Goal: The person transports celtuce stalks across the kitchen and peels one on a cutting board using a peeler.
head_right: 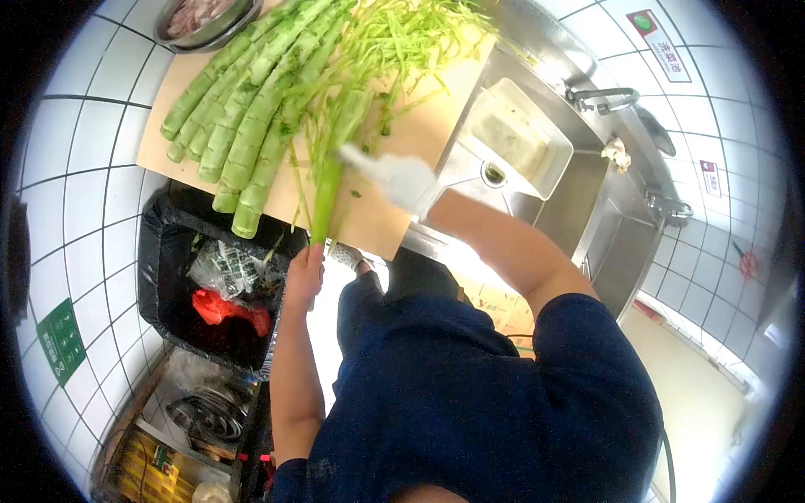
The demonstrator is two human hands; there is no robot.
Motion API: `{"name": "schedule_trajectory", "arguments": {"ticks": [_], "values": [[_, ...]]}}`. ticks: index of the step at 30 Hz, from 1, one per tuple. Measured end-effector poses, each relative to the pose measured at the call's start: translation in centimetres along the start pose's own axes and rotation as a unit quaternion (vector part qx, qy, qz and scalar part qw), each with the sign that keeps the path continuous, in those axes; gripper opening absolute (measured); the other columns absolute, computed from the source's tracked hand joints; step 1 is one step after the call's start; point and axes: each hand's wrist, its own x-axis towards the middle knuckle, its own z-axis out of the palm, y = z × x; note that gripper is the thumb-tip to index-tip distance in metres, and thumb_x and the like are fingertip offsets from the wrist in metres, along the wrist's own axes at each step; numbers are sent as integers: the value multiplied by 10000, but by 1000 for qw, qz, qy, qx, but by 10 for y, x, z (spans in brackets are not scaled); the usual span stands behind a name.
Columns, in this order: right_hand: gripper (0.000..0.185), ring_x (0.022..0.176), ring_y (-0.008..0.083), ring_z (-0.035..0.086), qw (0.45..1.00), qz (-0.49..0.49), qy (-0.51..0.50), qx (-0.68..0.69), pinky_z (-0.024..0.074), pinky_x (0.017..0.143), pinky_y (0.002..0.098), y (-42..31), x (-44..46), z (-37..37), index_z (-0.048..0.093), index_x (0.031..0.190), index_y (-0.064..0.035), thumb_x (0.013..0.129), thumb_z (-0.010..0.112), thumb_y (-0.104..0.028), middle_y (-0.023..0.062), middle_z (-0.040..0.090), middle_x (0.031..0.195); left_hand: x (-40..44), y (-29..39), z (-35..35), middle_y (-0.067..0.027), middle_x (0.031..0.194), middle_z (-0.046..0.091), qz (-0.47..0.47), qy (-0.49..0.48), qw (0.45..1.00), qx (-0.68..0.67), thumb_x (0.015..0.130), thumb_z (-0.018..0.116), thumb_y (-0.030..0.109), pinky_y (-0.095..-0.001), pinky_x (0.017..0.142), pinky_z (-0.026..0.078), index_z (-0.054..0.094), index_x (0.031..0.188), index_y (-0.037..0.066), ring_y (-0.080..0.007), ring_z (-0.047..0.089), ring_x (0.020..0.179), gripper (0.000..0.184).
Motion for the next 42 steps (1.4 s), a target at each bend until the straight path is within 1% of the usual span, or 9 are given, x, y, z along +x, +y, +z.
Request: {"name": "schedule_trajectory", "arguments": {"ticks": [6,10,12,14,18,23,28,35,42], "values": [[688,707,329,723,987,-51,-150,-38,558,552,433,-10,2,-17,340,1606,-285,975,494,-61,166,687,844,-13,23,-3,30,588,472,-48,-37,992,-107,1076,546,388,-282,418,320,604,886,25,-69,409,455,414],[729,750,308,720,962,262,38,-65,589,640,406,135,68,-59,279,1647,-232,978,486,-26,193,712,933,-12,-2,-2,35,585,464,-21,-36,993,-110,1089,509,424,-263,398,307,604,879,44,-71,408,436,444],[712,755,311,719,970,209,-42,-117,584,651,421,109,59,-67,281,1647,-234,989,479,-47,204,723,938,0,12,-2,36,592,468,-14,-45,992,-116,1094,494,448,-251,391,303,590,874,65,-70,401,429,452],[719,727,328,712,973,-56,207,-79,563,610,436,105,36,-17,273,1648,-261,988,464,-51,181,700,852,-16,18,-6,34,607,480,-75,-80,984,-140,1096,484,478,-240,386,304,567,871,93,-69,395,424,453],[742,739,355,713,995,69,-60,26,572,624,433,-1,-7,-10,235,1649,-359,991,441,-84,176,683,881,-14,16,-6,21,601,485,-96,-68,981,-152,1089,487,497,-246,375,307,572,893,79,-79,392,405,470],[692,773,342,727,966,-108,-236,-15,581,645,449,-44,-16,6,328,1610,-330,970,522,-151,177,711,950,-11,12,1,11,595,489,-102,-82,978,-164,1085,491,508,-250,372,315,572,895,76,-91,403,398,478],[618,702,283,713,934,340,107,-21,582,614,405,122,63,-83,401,1586,-187,993,569,-133,155,740,917,-19,12,-6,16,571,471,-93,-80,976,-181,1084,489,512,-253,367,309,570,889,87,-94,401,390,474],[613,650,312,684,996,-20,75,32,524,510,407,12,4,-15,325,1613,-273,1035,492,-155,168,631,765,-13,9,-3,16,544,449,-106,-86,970,-203,1084,493,507,-268,361,277,571,871,66,-99,372,374,496],[635,632,303,667,998,18,-10,-56,546,540,412,50,43,-18,345,1610,-315,1024,473,-107,158,682,864,-26,0,-9,12,552,452,-123,-118,957,-236,1078,481,546,-262,376,309,551,876,97,-113,383,389,498]]}}
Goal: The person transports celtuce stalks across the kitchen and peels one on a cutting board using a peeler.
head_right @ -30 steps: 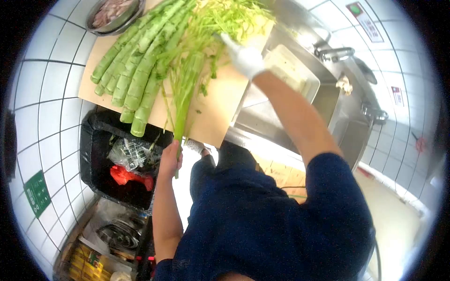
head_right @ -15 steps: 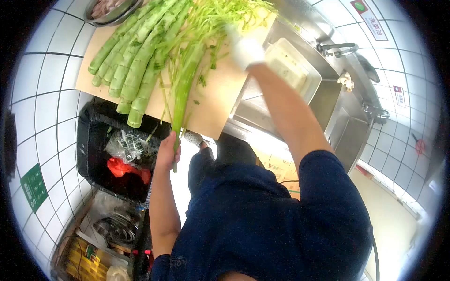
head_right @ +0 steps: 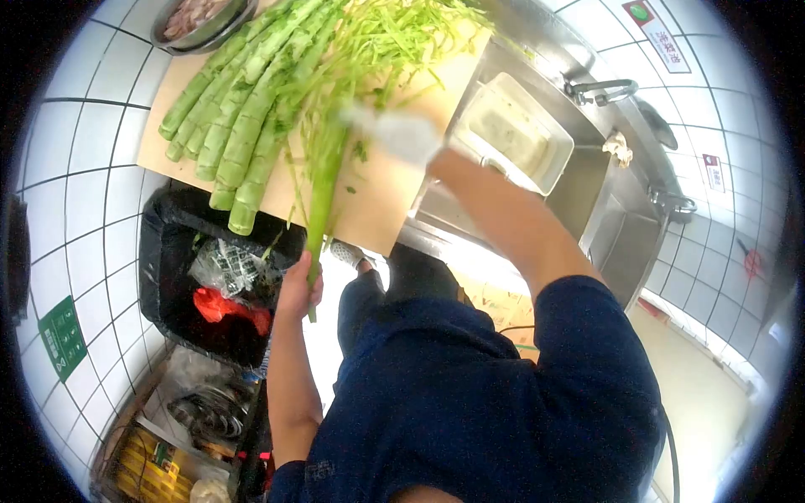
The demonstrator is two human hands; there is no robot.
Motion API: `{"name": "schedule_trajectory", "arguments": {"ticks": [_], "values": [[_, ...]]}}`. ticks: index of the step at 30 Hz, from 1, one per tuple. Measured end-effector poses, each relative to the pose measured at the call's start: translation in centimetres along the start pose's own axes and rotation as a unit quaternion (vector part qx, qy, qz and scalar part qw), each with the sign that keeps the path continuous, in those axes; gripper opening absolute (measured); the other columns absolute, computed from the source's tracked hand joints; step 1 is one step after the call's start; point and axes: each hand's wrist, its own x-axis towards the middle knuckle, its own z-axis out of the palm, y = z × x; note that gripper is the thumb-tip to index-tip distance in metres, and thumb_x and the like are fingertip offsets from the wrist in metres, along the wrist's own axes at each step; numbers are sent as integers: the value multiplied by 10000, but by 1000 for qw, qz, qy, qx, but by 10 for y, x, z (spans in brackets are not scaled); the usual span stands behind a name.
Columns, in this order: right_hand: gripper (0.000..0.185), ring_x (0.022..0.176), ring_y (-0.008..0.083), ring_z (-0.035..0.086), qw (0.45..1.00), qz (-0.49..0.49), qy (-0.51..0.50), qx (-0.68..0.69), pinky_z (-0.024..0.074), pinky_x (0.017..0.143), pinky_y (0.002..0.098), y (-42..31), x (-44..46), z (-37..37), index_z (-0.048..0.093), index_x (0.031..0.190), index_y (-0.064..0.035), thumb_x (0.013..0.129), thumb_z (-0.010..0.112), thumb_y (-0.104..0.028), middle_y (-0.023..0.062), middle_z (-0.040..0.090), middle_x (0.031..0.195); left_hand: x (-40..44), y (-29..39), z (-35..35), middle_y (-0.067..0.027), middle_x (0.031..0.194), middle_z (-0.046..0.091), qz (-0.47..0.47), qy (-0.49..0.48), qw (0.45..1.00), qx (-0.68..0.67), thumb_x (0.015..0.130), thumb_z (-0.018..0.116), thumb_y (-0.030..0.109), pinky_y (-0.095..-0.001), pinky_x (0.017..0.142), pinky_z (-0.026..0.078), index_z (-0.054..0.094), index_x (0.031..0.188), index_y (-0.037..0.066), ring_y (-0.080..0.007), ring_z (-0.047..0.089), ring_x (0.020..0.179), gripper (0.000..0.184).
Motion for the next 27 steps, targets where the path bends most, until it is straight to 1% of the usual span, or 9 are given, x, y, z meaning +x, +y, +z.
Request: {"name": "schedule_trajectory", "arguments": {"ticks": [3,8,13,16,19,22,23,26,27], "values": [[602,627,290,670,970,239,24,-24,542,541,400,83,22,-25,347,1617,-259,1042,482,-144,149,714,902,-8,2,-2,6,577,474,2,9,1000,-5,1077,471,554,-265,387,309,550,869,102,-114,384,405,503],[557,666,356,652,969,33,102,-221,525,565,437,32,-3,23,373,1600,-317,1062,488,-228,180,683,919,-8,-1,-6,-31,611,537,6,-4,1000,-1,1074,505,501,-279,423,397,615,951,44,-153,492,458,486],[636,639,346,650,993,52,86,63,529,562,432,-26,-24,21,317,1622,-334,1029,513,-216,143,663,829,1,19,18,-167,811,691,202,108,947,224,1009,655,345,-414,634,587,615,1180,-22,-301,710,770,406],[648,719,354,660,998,21,8,51,534,619,437,-43,-28,18,320,1614,-424,1035,514,-207,170,628,866,16,26,24,-293,917,709,268,197,838,433,1008,640,352,-519,741,558,611,1159,-47,-464,702,877,427],[680,694,336,683,990,-54,-89,100,554,598,419,-64,-39,3,330,1616,-353,1004,508,-115,159,649,830,10,30,24,-361,987,677,218,183,859,426,1007,631,353,-571,818,511,612,1122,-62,-551,645,959,431],[689,709,329,694,987,-105,-95,80,578,637,401,-47,-39,4,344,1611,-334,995,494,-64,165,649,839,6,14,13,-353,951,678,214,172,852,447,1012,623,358,-562,795,516,620,1075,-64,-541,656,932,427],[687,717,328,698,988,-111,56,94,586,653,394,-12,-17,20,346,1610,-324,994,488,-53,170,649,842,4,16,14,-354,947,676,211,176,858,435,1013,620,359,-561,793,515,619,1065,-66,-543,655,930,427],[697,666,300,676,974,221,49,-10,559,616,436,70,15,-16,314,1633,-215,976,478,-50,157,717,970,-10,18,19,-357,938,672,216,180,863,419,1017,614,354,-560,786,514,613,1043,-70,-546,654,923,425],[697,670,318,671,981,172,81,-36,553,616,446,69,18,-13,315,1633,-230,978,481,-62,162,709,954,-12,17,18,-356,935,673,234,181,857,421,1017,614,349,-560,784,514,610,1041,-72,-545,655,921,421]]}}
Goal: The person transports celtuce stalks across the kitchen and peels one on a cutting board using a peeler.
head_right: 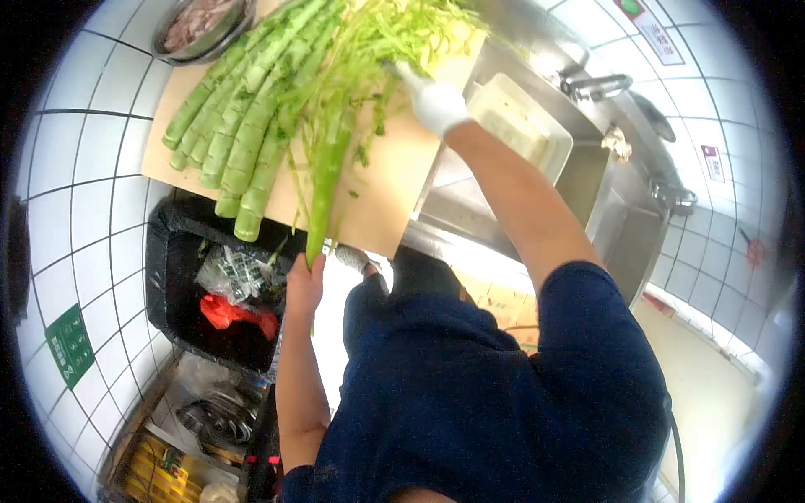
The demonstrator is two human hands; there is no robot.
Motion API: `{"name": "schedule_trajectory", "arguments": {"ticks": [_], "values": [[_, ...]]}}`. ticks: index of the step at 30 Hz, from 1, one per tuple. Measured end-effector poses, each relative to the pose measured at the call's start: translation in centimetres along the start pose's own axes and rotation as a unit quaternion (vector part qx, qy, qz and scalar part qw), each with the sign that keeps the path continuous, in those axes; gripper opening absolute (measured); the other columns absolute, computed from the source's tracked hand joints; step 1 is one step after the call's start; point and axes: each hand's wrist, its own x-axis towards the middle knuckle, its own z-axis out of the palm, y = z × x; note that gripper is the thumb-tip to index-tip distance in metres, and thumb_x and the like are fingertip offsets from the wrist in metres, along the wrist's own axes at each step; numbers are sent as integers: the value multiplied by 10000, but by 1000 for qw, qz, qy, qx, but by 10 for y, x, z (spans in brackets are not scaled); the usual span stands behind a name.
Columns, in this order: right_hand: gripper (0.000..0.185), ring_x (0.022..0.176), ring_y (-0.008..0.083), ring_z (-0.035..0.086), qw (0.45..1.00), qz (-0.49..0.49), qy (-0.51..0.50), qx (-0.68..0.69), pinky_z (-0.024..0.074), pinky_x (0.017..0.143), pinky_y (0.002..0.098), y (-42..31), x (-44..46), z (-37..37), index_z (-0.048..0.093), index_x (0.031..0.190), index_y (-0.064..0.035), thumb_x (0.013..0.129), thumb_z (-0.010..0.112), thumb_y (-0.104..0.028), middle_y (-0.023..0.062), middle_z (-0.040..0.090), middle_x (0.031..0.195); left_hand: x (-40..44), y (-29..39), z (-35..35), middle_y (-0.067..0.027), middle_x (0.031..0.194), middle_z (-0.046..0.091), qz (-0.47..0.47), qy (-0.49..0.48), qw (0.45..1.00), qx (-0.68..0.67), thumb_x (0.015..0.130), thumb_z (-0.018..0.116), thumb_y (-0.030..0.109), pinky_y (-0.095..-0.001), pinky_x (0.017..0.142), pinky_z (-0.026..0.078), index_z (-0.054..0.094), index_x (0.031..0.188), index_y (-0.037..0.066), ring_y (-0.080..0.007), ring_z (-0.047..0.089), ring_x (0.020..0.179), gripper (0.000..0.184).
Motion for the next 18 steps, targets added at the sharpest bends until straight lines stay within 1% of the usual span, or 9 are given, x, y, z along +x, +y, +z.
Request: {"name": "schedule_trajectory", "arguments": {"ticks": [3,5,7,10,13,14,15,17,18], "values": [[706,663,354,653,992,-125,21,4,534,600,453,-18,-43,18,306,1636,-289,983,494,-96,174,679,900,-3,-11,12,-340,918,673,-3,-6,1000,-1,1018,622,325,-538,779,518,611,1063,-68,-515,664,892,396],[726,631,351,636,983,-157,-34,84,517,566,432,-56,-67,7,287,1640,-344,985,504,-120,176,653,855,4,-11,13,-309,893,673,-14,-5,1000,0,1022,626,328,-496,758,520,626,1093,-55,-460,677,837,389],[761,612,339,631,978,-166,-82,99,508,544,430,-83,-94,1,265,1639,-407,978,512,-122,172,617,798,1,-12,14,-310,870,669,3,9,1000,-4,1023,626,334,-503,732,518,621,1049,-54,-470,674,813,389],[728,698,338,670,942,-180,-276,59,536,579,425,-114,-113,-22,265,1637,-409,1002,490,-134,177,628,831,1,-10,13,-313,851,665,10,13,1000,10,1021,634,328,-509,715,517,611,1024,-57,-480,669,795,385],[711,714,332,688,945,-252,-204,25,551,579,425,-100,-111,-2,269,1633,-407,1013,480,-131,162,636,821,2,-12,16,-318,847,663,11,15,1000,10,1017,643,320,-515,711,517,604,1022,-57,-492,670,804,378],[709,642,301,681,974,-203,-64,72,548,536,398,-74,-88,36,274,1635,-376,1011,482,-112,136,643,792,1,-9,14,-318,850,664,9,17,1000,14,1016,646,318,-516,712,517,602,1025,-56,-494,671,810,377],[700,632,298,674,985,-94,-53,135,540,530,405,-44,-52,29,287,1633,-351,1008,492,-111,131,652,796,-3,-7,13,-319,853,664,6,19,1000,18,1014,649,317,-517,712,517,601,1028,-55,-495,673,816,375],[667,609,300,661,994,-15,-41,102,515,498,427,-19,-35,12,326,1619,-304,1006,498,-105,124,651,780,-11,-2,10,-341,867,666,7,15,1000,25,1019,639,323,-539,722,518,596,1002,-68,-526,663,849,394],[644,596,305,656,998,-44,-39,5,498,472,441,-18,-38,5,351,1607,-281,1006,494,-100,123,642,760,-6,2,6,-352,873,666,13,16,999,27,1022,633,327,-549,727,518,593,989,-74,-541,658,866,404]]}}
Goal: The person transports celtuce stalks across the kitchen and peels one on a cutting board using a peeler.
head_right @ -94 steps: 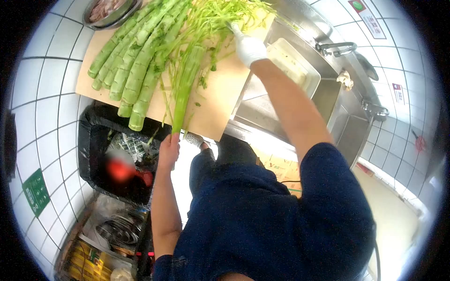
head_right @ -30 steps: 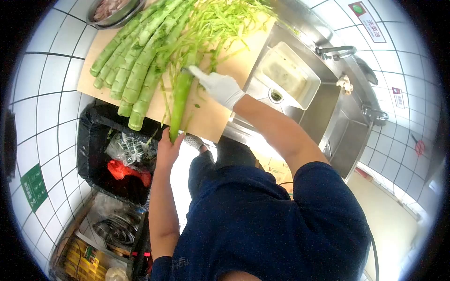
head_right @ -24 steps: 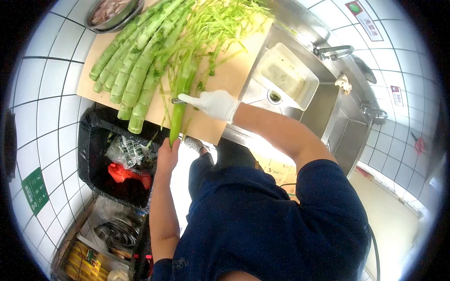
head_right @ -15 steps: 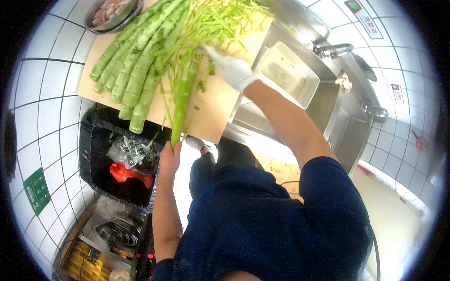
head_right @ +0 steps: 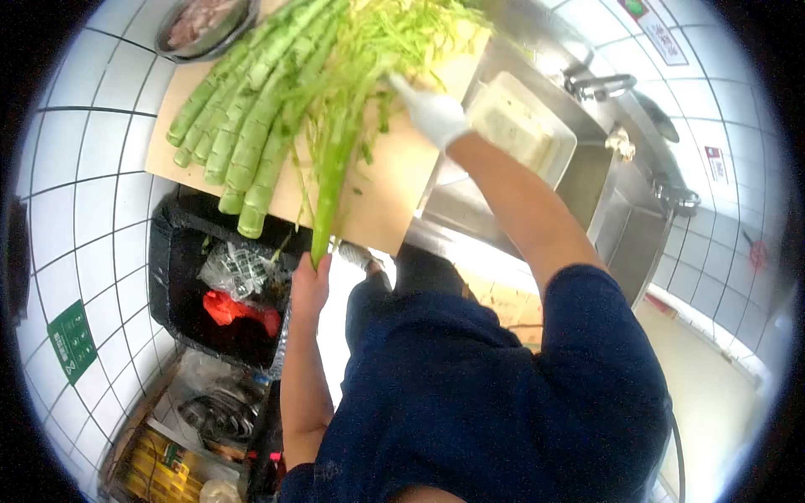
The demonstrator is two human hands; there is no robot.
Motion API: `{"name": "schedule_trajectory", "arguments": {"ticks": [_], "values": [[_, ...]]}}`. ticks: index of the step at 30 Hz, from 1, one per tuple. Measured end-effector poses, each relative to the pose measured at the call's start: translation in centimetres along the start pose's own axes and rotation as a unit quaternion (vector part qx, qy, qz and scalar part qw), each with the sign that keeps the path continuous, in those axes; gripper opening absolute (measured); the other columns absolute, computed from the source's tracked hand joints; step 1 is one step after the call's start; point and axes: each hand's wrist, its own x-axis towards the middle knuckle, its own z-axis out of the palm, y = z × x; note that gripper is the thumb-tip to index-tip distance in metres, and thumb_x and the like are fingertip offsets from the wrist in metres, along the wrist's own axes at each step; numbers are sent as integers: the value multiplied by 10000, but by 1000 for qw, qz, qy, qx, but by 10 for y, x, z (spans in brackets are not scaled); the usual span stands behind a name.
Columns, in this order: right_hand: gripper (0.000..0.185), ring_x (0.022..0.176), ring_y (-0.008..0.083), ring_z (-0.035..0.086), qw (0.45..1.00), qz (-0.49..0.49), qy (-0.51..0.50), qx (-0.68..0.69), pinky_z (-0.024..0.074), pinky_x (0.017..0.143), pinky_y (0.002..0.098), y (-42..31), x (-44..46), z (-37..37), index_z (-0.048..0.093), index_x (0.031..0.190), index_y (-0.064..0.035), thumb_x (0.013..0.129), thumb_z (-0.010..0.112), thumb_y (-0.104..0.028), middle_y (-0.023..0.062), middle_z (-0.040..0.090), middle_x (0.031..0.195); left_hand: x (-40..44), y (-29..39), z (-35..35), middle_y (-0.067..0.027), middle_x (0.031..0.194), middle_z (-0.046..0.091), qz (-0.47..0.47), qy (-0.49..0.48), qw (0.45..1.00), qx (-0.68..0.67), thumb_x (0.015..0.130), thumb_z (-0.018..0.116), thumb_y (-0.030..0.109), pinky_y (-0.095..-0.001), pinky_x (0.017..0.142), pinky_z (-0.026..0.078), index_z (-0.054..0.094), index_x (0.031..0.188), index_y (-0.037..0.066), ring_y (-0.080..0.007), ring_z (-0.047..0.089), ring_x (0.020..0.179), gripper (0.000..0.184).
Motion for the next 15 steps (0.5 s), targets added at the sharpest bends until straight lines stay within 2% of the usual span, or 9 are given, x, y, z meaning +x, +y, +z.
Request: {"name": "schedule_trajectory", "arguments": {"ticks": [1,2,4,5,6,7,10,13,15], "values": [[621,583,310,651,994,-34,-2,-103,481,446,455,-6,2,-12,377,1594,-259,1006,491,-95,121,633,741,8,3,1,-350,869,667,7,9,1000,-8,1021,637,328,-548,724,518,594,986,-75,-541,658,860,406],[622,605,331,643,997,13,-53,-54,495,495,463,-20,-6,-15,365,1604,-296,1019,489,-122,144,636,776,6,2,2,-349,864,667,8,7,1000,-13,1020,640,329,-546,721,518,596,983,-75,-541,658,854,408],[623,642,343,650,998,-58,11,34,516,547,466,-35,-35,8,352,1609,-317,1027,487,-141,152,638,797,-2,-2,-2,-335,849,673,-17,-20,999,-37,1012,655,344,-542,713,518,601,980,-76,-532,665,831,425],[623,660,350,653,991,-97,52,75,526,573,468,-38,-37,16,346,1611,-328,1030,486,-150,156,639,808,2,1,-5,-327,846,678,-67,-47,994,-70,1008,659,345,-536,714,523,606,976,-75,-530,666,829,425],[596,698,362,658,995,-63,-10,81,540,635,475,-50,-41,8,356,1602,-342,1041,481,-183,161,646,831,0,11,-12,-320,844,683,-121,-77,984,-103,1005,663,345,-530,716,528,610,972,-74,-529,668,826,424],[600,700,366,658,993,-69,2,96,539,627,473,-54,-41,10,350,1603,-343,1041,484,-182,162,646,838,-2,16,-15,-312,842,688,-174,-107,969,-136,1002,667,346,-524,718,533,615,968,-73,-527,669,824,423],[616,718,371,654,991,-73,14,111,536,621,466,-61,-38,13,326,1614,-339,1043,497,-184,164,634,859,14,-15,2,-308,890,701,-51,-63,994,-77,998,667,333,-525,758,548,602,1090,-60,-528,674,853,409],[635,733,364,651,994,-78,-33,72,535,624,456,-64,-34,6,300,1628,-311,1043,510,-183,163,617,872,20,11,8,-325,954,699,64,59,996,-1,995,664,329,-547,800,546,537,1244,-40,-534,674,891,463],[638,703,360,663,989,-119,-66,57,537,590,457,-66,-35,2,292,1625,-279,1036,503,-155,162,633,877,23,15,7,-351,1006,686,23,21,999,42,1004,644,330,-580,815,525,481,1304,-23,-542,666,920,491]]}}
